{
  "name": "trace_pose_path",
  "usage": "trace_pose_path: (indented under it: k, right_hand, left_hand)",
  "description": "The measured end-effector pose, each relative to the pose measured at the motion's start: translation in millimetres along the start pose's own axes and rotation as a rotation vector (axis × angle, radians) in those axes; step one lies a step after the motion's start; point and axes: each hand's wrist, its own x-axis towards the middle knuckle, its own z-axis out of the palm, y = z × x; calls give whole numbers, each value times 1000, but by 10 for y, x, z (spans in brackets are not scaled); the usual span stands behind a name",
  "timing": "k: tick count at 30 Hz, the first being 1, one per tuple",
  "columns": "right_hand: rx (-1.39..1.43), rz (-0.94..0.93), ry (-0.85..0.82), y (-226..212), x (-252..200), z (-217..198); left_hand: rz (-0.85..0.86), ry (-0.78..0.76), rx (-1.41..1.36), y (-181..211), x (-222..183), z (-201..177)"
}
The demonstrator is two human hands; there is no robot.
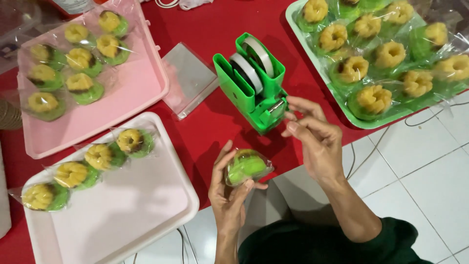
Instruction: Bagging and sealing individual small cakes using plastic bags and a tape dispenser.
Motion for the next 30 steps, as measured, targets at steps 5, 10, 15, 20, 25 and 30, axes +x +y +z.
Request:
trace_pose_path:
  k: [5,10,15,20,25,30]
  right_hand:
    - [-164,70,8,356,48,-140]
    - [-326,97,-31,247,157,-192]
    - [-544,-131,-265,-138,149,-525]
    - [-366,-136,-1052,-1004,310,-514]
    - [-585,-172,-1376,-1109,303,-313]
    - [-1054,-455,-1340,-1004,212,-232]
  left_hand:
    - [-49,35,33,39,30,57]
    - [-50,21,45,95,29,122]
    - [-91,15,79,178,17,152]
    - [-118,22,183,236,67,242]
    - [-150,41,201,217,53,334]
    - [-115,17,216,185,32,350]
